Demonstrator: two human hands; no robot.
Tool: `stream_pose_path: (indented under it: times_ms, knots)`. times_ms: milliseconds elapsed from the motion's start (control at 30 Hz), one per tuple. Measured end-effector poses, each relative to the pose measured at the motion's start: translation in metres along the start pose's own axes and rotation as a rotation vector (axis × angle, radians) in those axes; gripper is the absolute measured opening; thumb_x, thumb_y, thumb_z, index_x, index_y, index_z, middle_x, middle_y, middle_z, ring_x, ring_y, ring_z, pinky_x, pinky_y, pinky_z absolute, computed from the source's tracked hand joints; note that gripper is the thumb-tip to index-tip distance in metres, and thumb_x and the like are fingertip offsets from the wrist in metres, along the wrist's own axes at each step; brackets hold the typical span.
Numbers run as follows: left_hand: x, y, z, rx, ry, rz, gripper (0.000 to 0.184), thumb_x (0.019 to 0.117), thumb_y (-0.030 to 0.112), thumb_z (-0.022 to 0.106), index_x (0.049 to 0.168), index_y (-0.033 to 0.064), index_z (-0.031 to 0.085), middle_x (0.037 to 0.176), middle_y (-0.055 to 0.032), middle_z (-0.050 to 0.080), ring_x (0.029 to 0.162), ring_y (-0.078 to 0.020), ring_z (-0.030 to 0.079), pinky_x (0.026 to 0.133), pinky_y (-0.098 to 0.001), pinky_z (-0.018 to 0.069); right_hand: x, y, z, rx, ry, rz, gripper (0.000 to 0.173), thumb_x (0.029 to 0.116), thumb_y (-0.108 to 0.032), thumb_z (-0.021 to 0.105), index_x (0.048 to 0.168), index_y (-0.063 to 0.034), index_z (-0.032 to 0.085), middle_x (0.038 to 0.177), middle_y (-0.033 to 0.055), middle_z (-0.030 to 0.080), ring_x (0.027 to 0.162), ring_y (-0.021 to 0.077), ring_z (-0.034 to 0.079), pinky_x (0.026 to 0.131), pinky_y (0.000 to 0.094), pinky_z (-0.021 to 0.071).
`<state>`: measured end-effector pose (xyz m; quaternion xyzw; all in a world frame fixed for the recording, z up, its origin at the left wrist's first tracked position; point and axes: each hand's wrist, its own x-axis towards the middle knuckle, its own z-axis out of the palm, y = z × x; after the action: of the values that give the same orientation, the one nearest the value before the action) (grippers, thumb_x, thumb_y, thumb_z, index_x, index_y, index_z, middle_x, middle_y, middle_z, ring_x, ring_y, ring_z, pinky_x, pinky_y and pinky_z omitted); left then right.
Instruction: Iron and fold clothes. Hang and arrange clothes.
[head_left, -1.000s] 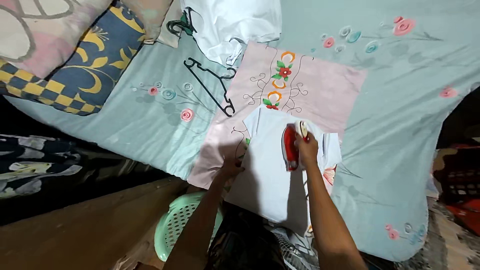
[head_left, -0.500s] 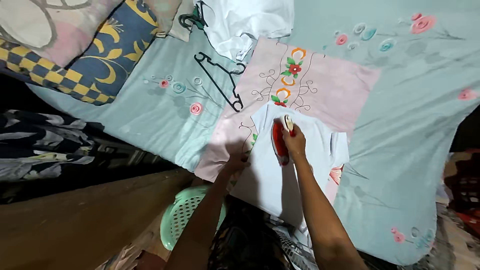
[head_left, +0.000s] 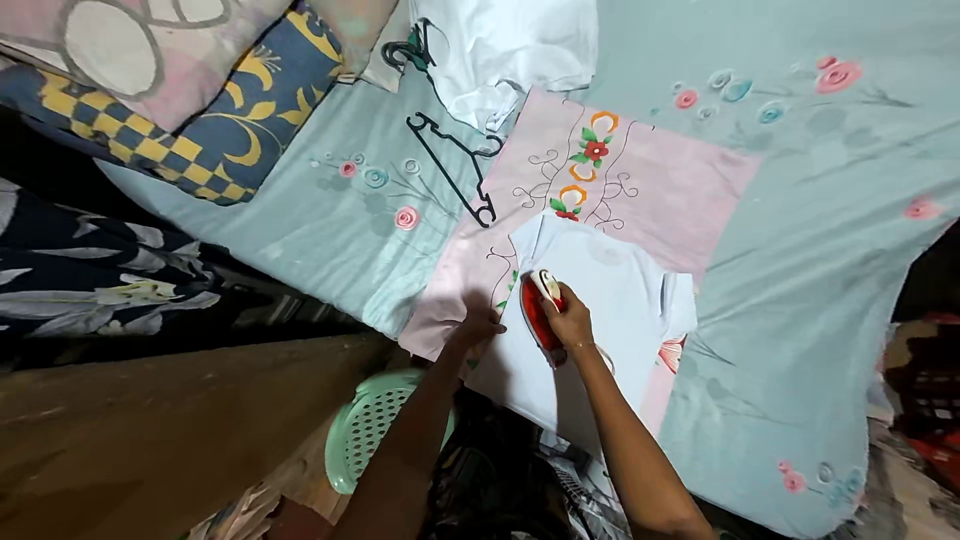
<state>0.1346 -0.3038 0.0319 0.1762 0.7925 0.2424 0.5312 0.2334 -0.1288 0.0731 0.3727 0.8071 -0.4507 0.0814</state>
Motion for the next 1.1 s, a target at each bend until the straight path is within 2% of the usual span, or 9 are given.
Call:
stream_pose_path:
  times_ms: [233, 400, 533, 667, 800, 900, 933, 1000, 1100]
  knots:
    - [-0.004, 0.0, 0.0, -0.005, 0.031, 0.05, 0.033, 0.1013, 0.017, 0.064, 0.12, -0.0095, 0.065, 0.117, -0.0271, 0.066, 0.11, -0.0341, 0.064, 0.102, -0.0501, 0.0476, 0.024, -0.031, 0.01, 0.038, -0.011, -0.004, 0.049, 0.1017, -0.027, 0.064, 0.145, -0.0071, 0.055, 0.123, 0.0259, 0.068, 0.115, 0.0428, 0.065, 0.099, 0.0618, 0.0485]
    - [-0.007, -0.001, -0.002, 0.077, 0.01, 0.133, 0.031, 0.1039, 0.015, 0.06, 0.117, -0.0126, 0.067, 0.119, -0.0295, 0.067, 0.114, -0.0347, 0.064, 0.105, -0.0477, 0.0464, -0.041, 0.022, -0.009, -0.113, -0.227, -0.059, 0.055, 0.1024, -0.034, 0.059, 0.151, -0.0109, 0.05, 0.129, 0.022, 0.067, 0.119, 0.04, 0.065, 0.102, 0.0616, 0.0485]
    - [-0.006, 0.006, -0.002, 0.112, 0.007, 0.091, 0.032, 0.1041, 0.015, 0.06, 0.115, -0.0142, 0.066, 0.116, -0.0308, 0.066, 0.111, -0.0362, 0.063, 0.103, -0.0495, 0.0456, -0.103, 0.088, -0.028, -0.074, 0.014, 0.011, 0.057, 0.1, -0.026, 0.061, 0.15, -0.0008, 0.05, 0.131, 0.0259, 0.066, 0.119, 0.0433, 0.065, 0.103, 0.0609, 0.0485]
    - [-0.002, 0.003, 0.003, 0.068, 0.042, 0.065, 0.031, 0.102, 0.017, 0.063, 0.107, -0.0139, 0.064, 0.101, -0.0263, 0.064, 0.094, -0.03, 0.06, 0.091, -0.0481, 0.0472, -0.066, 0.09, -0.041, 0.059, 0.274, 0.093, 0.051, 0.1006, -0.027, 0.062, 0.143, 0.0007, 0.056, 0.121, 0.0274, 0.069, 0.112, 0.0437, 0.068, 0.098, 0.0614, 0.0501]
    - [-0.004, -0.002, 0.01, 0.004, 0.109, -0.002, 0.03, 0.1008, 0.017, 0.064, 0.108, -0.0125, 0.064, 0.104, -0.0264, 0.063, 0.096, -0.0317, 0.059, 0.092, -0.0512, 0.0469, -0.033, 0.075, -0.043, 0.149, 0.187, 0.154, 0.048, 0.1009, -0.028, 0.065, 0.144, -0.0079, 0.057, 0.121, 0.0251, 0.069, 0.114, 0.0424, 0.066, 0.098, 0.0615, 0.0491]
    - [-0.011, 0.001, 0.015, -0.004, 0.143, -0.014, 0.03, 0.1023, 0.017, 0.061, 0.113, -0.011, 0.063, 0.103, -0.024, 0.062, 0.091, -0.0284, 0.057, 0.087, -0.0482, 0.0474, -0.076, 0.095, -0.045, 0.018, 0.02, 0.112, 0.057, 0.1022, -0.034, 0.06, 0.152, -0.0078, 0.049, 0.129, 0.0243, 0.067, 0.119, 0.0423, 0.065, 0.103, 0.0615, 0.048]
    - [-0.014, 0.004, 0.016, 0.01, 0.137, -0.023, 0.031, 0.1029, 0.017, 0.06, 0.115, -0.0108, 0.062, 0.104, -0.024, 0.062, 0.091, -0.0284, 0.057, 0.087, -0.0478, 0.0473, -0.095, 0.105, -0.045, 0.01, 0.048, 0.122, 0.058, 0.1022, -0.032, 0.06, 0.153, -0.0063, 0.048, 0.132, 0.0242, 0.065, 0.121, 0.0421, 0.064, 0.104, 0.0614, 0.0471]
    - [-0.019, 0.01, 0.016, 0.065, 0.122, -0.037, 0.032, 0.1033, 0.018, 0.06, 0.117, -0.0106, 0.062, 0.106, -0.0257, 0.062, 0.094, -0.0309, 0.059, 0.09, -0.0499, 0.0475, -0.121, 0.129, -0.044, 0.046, 0.265, 0.172, 0.057, 0.1003, -0.028, 0.062, 0.149, -0.0016, 0.051, 0.129, 0.0266, 0.067, 0.117, 0.045, 0.066, 0.101, 0.0633, 0.0489]
    - [-0.023, 0.015, 0.02, 0.137, 0.131, -0.045, 0.029, 0.1031, 0.018, 0.06, 0.11, -0.0106, 0.063, 0.102, -0.0246, 0.062, 0.094, -0.032, 0.059, 0.09, -0.0518, 0.0467, -0.108, 0.15, -0.07, 0.128, 0.519, 0.349, 0.055, 0.1016, -0.031, 0.062, 0.147, -0.0022, 0.053, 0.125, 0.0282, 0.068, 0.115, 0.0467, 0.066, 0.098, 0.0641, 0.0484]
